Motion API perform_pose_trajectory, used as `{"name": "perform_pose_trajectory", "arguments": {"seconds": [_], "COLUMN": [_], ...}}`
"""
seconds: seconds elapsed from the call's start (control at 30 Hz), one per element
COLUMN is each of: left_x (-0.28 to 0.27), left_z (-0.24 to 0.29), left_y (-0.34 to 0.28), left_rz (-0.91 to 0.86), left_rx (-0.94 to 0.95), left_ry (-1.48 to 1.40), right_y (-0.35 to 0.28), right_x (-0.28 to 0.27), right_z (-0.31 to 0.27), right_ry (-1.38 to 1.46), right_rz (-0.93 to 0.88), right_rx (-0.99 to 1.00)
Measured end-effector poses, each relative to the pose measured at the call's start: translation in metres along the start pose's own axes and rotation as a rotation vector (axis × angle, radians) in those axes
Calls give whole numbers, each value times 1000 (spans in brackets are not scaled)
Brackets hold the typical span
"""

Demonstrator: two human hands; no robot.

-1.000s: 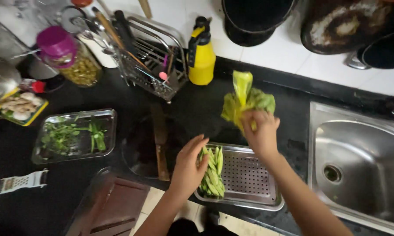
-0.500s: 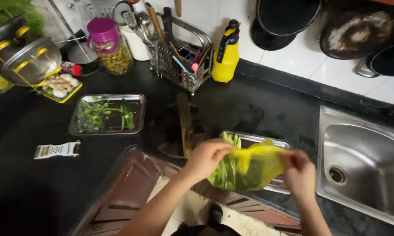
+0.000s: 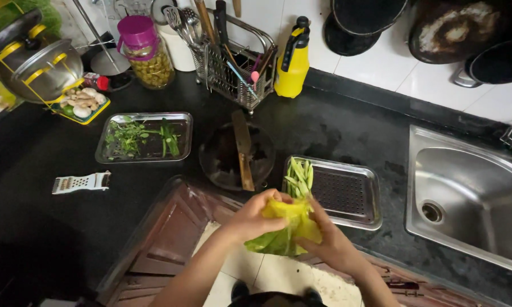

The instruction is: The recorder slices cucumbers and transfers leafy greens from a plastic bag to a tray.

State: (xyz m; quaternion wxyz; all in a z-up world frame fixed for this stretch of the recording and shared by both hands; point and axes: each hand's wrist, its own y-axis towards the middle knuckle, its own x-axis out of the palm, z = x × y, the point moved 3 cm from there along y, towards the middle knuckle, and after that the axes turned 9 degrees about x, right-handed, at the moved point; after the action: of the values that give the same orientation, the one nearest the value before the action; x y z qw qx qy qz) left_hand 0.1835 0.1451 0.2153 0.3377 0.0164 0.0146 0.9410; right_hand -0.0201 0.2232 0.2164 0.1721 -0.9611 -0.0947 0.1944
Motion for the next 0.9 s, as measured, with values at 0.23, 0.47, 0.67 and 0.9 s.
{"name": "perform_pose_trajectory", "arguments": {"seconds": [0.23,0.47,0.67,0.9], "left_x": [0,75,143,239], "left_z": [7,6,22,-48], "left_y": [-6,34,66,118], "left_rz": [221,213,228,39], "left_rx": [-142,2,347,-313], "left_ry": [181,665,732,-630], "right_y": [-5,-46,-100,-140], "right_x": [-55,-121,-189,-273], "right_z": [38,117,118,259], "right_ry": [541,1139,1298,1857], "right_rz": [163,97,307,542], "right_rx": [401,46,22,-122]}}
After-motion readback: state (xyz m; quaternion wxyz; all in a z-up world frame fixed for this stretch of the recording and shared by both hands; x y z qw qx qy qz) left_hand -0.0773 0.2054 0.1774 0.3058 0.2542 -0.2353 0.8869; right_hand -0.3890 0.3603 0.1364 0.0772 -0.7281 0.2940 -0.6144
